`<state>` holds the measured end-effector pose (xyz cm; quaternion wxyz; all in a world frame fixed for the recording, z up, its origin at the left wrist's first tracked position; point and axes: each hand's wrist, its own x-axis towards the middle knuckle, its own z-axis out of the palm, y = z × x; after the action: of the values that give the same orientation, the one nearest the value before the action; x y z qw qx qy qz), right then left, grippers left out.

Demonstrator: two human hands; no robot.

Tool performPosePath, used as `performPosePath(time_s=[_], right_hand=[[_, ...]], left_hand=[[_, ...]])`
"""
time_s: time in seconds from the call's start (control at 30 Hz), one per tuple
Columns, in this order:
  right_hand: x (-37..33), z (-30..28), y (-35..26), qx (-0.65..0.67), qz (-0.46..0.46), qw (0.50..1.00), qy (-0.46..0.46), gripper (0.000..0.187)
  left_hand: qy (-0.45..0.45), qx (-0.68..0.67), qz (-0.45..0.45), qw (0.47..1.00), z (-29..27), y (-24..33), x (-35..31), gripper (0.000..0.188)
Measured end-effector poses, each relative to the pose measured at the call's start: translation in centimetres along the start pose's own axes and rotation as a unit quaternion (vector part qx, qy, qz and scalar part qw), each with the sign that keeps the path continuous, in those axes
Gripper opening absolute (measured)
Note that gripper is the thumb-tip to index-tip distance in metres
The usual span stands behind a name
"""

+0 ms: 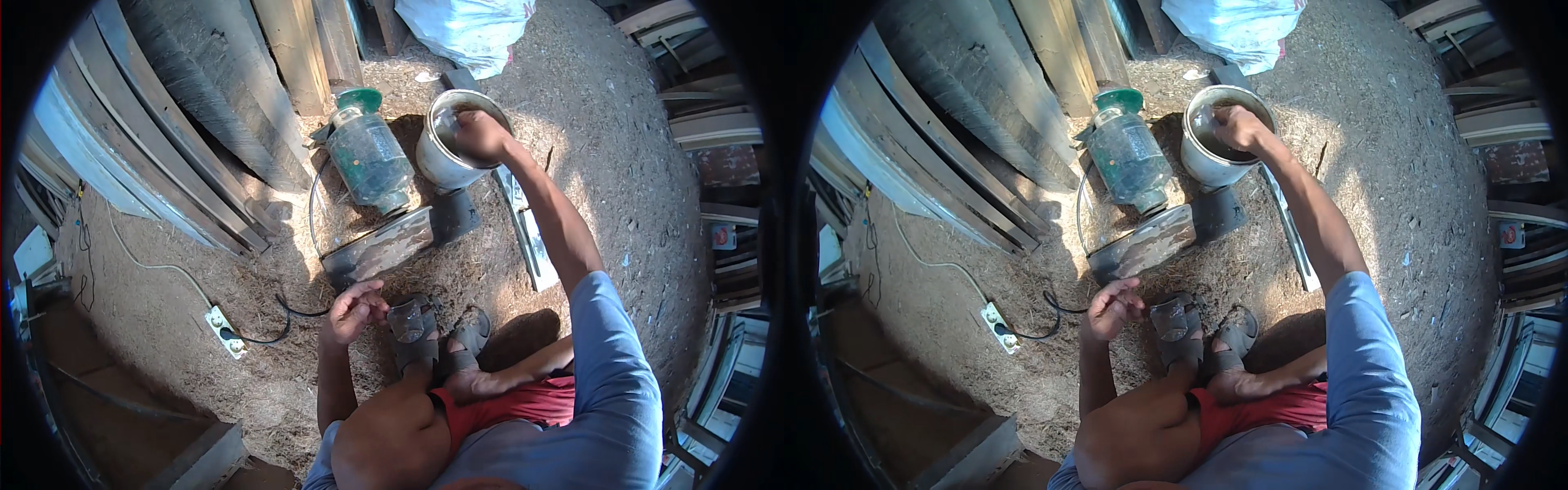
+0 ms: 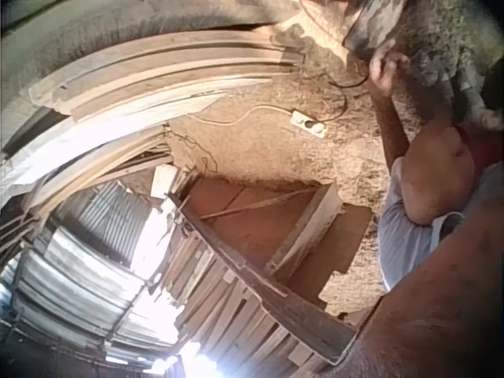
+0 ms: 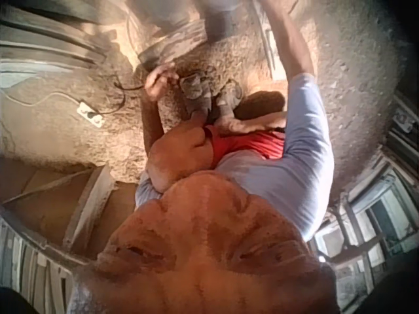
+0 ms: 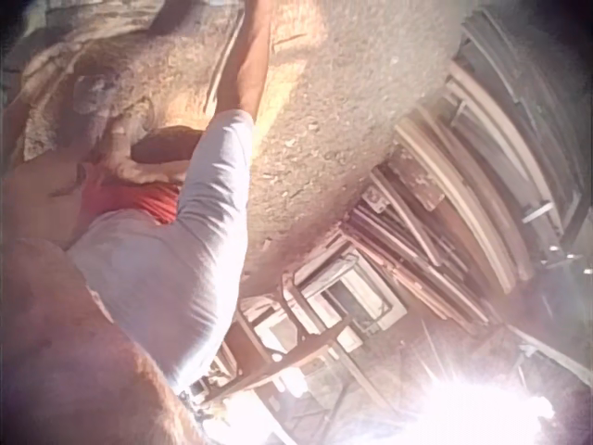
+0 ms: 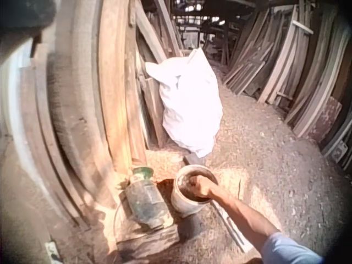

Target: The person sharpens a small metal blade by holding it against a rotating grinding wheel and periodically dipping it into a bucket of water.

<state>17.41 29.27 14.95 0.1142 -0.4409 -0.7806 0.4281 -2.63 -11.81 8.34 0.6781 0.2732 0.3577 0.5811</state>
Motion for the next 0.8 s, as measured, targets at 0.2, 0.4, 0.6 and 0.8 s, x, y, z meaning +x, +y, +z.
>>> performPosePath(time_s=[0.2,0.4,0.6,0.8], right_hand=[[6.0,3.7,7.1,-0.39,-0.007,0.919,-0.056,0.021],[7.0,4.4,10.0,-0.399,-0.047,0.912,-0.078,0.027],[3.2,0.3,3.7,-0.113,0.0,0.993,-0.02,0.017],[-6.6,-5.2,3.6,0.332,-0.026,0.935,0.124,0.008]], left_hand=[[-0.039,0.054,-0.09,0.994,-0.3,0.1,-0.7,0.06],[0.011,-0.004,-0.095,0.995,-1.8,-1.0,-2.3,0.061],[-0.006,0.038,-0.102,0.994,-0.2,-0.3,-1.1,0.06],[-0.014,0.005,-0.053,0.998,0.1,-2.2,-0.8,0.056]])
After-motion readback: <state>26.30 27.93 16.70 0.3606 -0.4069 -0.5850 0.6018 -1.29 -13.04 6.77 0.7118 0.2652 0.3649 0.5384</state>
